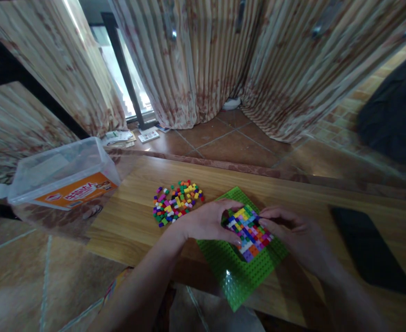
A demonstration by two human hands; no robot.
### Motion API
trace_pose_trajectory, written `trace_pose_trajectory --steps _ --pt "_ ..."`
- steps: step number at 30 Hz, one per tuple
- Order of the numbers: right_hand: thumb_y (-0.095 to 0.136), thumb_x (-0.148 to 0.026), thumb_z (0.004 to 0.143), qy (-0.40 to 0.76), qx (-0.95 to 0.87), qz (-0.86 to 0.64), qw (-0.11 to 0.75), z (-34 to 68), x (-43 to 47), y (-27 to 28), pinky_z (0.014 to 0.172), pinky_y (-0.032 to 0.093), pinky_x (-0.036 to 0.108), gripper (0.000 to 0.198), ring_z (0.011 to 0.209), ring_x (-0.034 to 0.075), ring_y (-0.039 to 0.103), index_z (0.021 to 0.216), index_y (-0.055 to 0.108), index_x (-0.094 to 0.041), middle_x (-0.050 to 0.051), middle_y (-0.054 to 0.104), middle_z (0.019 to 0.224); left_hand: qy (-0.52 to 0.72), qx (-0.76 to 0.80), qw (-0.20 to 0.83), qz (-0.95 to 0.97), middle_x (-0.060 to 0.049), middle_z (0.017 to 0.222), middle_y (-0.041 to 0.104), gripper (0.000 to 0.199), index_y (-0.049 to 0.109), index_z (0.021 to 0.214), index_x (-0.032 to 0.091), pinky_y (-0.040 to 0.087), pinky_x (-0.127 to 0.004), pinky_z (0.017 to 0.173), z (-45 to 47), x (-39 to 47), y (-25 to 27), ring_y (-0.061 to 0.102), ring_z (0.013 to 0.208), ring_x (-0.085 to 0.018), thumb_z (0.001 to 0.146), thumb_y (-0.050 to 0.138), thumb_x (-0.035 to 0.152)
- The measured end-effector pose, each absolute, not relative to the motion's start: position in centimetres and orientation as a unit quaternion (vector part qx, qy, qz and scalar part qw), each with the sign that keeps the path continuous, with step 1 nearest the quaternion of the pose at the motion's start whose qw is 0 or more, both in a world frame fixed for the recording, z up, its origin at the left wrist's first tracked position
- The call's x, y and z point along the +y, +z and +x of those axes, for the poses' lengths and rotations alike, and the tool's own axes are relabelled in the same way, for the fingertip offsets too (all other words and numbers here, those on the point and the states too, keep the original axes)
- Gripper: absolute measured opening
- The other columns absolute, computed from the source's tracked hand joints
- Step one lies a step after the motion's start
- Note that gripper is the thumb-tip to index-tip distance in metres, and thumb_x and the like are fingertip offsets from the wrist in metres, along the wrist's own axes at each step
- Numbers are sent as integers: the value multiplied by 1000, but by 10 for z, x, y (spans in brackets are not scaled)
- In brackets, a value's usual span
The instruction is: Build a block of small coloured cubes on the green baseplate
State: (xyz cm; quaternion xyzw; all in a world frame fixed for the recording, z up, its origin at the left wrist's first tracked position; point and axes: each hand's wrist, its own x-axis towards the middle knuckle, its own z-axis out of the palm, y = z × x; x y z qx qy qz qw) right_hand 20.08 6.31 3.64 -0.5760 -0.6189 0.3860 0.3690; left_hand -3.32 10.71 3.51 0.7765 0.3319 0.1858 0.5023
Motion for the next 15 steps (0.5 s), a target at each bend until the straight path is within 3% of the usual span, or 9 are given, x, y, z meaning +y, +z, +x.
trace_pose_trajectory --steps 7,15 --pt "71 -39 79 327 -654 -578 361 204 62 31 71 55 30 17 81 20 67 76 72 -23 4 72 88 170 307 485 801 -15 134 57 94 48 138 14 42 -41 105 -35 109 34 56 122 -30 58 86 45" --pt "69 -38 81 294 -664 -587 358 203 63 24 74 54 30 16 82 19 67 75 70 -23 3 72 89 158 282 454 830 -16 135 56 98 42 142 13 38 -42 107 -33 110 26 53 124 -31 60 85 46"
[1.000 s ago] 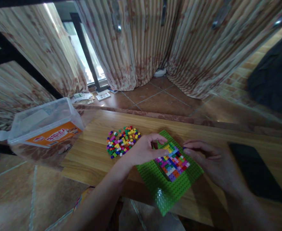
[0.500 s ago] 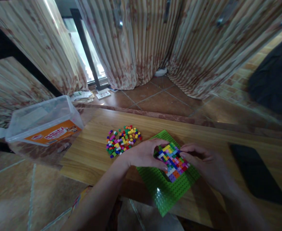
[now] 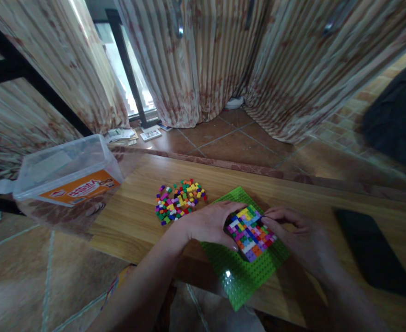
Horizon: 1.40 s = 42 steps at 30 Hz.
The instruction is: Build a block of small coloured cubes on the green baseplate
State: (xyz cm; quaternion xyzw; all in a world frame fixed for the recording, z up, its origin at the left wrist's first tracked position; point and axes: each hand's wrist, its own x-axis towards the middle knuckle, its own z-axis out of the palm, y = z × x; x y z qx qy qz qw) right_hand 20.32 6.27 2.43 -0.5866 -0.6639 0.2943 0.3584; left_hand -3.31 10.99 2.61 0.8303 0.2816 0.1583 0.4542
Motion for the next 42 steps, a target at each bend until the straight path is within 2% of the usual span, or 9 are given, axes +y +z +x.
trace_pose_trajectory --steps 8,20,25,29,33,38,40,42 --pt "71 -38 80 297 -659 -583 371 200 61 25 73 54 31 18 81 19 67 72 68 -22 4 71 87 152 286 443 836 -16 133 56 95 44 140 15 36 -45 107 -32 108 24 52 123 -33 60 84 48" --pt "72 -41 78 362 -618 -581 386 196 63 25 61 55 27 21 73 18 66 71 69 -21 5 71 81 167 279 445 834 -11 122 61 78 52 130 18 38 -43 103 -30 107 29 55 116 -31 62 84 39" --pt "72 -44 78 380 -614 -591 360 198 64 26 60 53 26 24 70 18 66 72 71 -21 4 73 79 171 284 444 833 -11 121 62 74 55 127 19 39 -44 102 -30 107 29 55 115 -31 62 84 38" --pt "71 -46 78 421 -609 -585 331 200 64 26 59 53 26 26 67 18 67 82 74 -21 3 73 77 167 285 437 837 -12 124 61 76 54 128 18 39 -44 103 -30 107 27 54 118 -31 61 85 33" --pt "61 -50 85 385 -600 -608 348 201 68 26 61 54 27 32 70 19 69 87 75 -21 4 75 79 188 309 432 826 -12 127 61 77 50 134 19 41 -44 103 -27 107 25 56 117 -29 65 83 30" --pt "50 -56 89 318 -529 -668 415 204 76 18 59 54 29 46 64 19 69 82 75 -19 6 75 78 201 315 430 822 -11 128 62 61 54 130 18 43 -39 103 -32 109 28 59 116 -25 71 70 12" --pt "49 -57 89 297 -523 -687 408 205 78 17 58 54 29 46 63 19 69 83 75 -19 6 76 80 206 333 428 814 -10 124 65 58 57 128 17 47 -35 98 -44 113 31 62 110 -22 72 60 3" --pt "49 -55 89 280 -520 -701 400 205 78 19 59 53 30 45 64 19 70 83 75 -20 6 76 82 226 373 423 794 -7 111 70 51 62 121 16 52 -30 87 -61 120 33 66 95 -18 73 54 1"
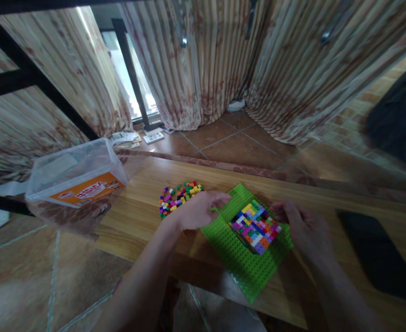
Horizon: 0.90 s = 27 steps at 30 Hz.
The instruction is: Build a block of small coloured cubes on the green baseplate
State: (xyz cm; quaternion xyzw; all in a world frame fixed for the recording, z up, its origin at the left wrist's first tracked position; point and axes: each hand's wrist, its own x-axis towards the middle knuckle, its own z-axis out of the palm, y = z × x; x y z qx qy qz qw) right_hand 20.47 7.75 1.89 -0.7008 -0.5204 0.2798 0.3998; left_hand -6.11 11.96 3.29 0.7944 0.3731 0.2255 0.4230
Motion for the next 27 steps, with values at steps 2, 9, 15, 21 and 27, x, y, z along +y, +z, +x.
trace_pose_trajectory --steps 2,9,15,21,27 --pt "49 -53 89 259 -522 -711 394 202 77 22 59 53 30 43 65 19 70 82 75 -21 5 76 81 259 433 384 773 -4 96 72 38 68 109 16 52 -27 79 -80 127 34 66 82 -15 76 53 4" --pt "47 -54 90 216 -562 -712 361 192 75 26 60 51 29 43 70 21 71 84 75 -22 5 77 81 217 512 255 791 -3 93 70 19 75 86 20 50 -27 81 -102 134 34 64 84 -16 74 62 11" --pt "44 -54 91 197 -589 -710 331 187 75 26 61 50 28 46 72 21 70 85 75 -21 5 76 82 172 502 194 825 -4 90 68 26 76 84 21 49 -30 88 -83 130 33 62 89 -20 74 57 7" --pt "44 -53 92 181 -599 -707 331 185 75 27 59 48 27 46 68 20 68 85 75 -20 6 75 78 142 508 146 837 -5 88 66 21 75 81 21 49 -31 85 -77 133 21 61 89 -20 75 59 9" --pt "45 -52 92 180 -603 -697 344 186 73 26 61 49 28 45 70 21 69 86 75 -20 6 75 80 166 505 161 832 -4 85 67 17 73 78 19 49 -29 82 -73 132 26 62 86 -19 78 59 9"
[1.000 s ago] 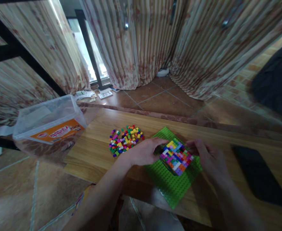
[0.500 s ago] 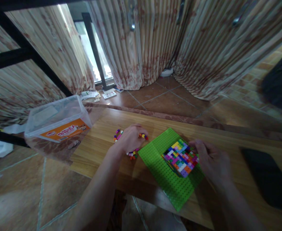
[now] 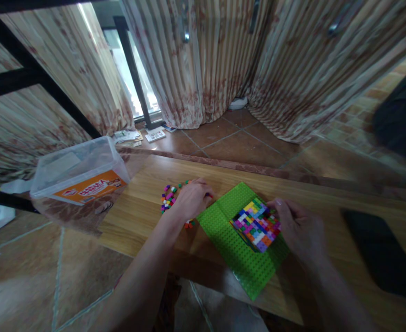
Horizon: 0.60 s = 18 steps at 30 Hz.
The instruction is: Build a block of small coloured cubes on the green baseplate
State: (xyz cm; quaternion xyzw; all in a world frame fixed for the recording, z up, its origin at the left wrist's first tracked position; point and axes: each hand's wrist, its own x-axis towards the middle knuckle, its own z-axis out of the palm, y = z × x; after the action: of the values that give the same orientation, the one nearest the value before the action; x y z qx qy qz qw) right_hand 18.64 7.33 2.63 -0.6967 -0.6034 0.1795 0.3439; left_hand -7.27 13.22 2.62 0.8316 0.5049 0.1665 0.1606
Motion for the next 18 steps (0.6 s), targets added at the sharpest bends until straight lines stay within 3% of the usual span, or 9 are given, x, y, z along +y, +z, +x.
trace_pose_trajectory --steps 10,18 --pt "60 -40 87 155 -634 -615 442 177 70 28 76 52 31 20 83 20 68 86 72 -25 2 73 88 383 378 459 707 -4 89 74 15 72 93 15 52 -24 74 -45 118 29 67 81 -14 87 58 17" --pt "64 -33 87 155 -694 -531 460 164 65 33 91 49 41 15 100 22 64 99 72 -29 4 68 108 432 336 489 679 -8 101 74 20 71 104 16 54 -26 83 -24 104 31 70 92 -17 85 64 19"
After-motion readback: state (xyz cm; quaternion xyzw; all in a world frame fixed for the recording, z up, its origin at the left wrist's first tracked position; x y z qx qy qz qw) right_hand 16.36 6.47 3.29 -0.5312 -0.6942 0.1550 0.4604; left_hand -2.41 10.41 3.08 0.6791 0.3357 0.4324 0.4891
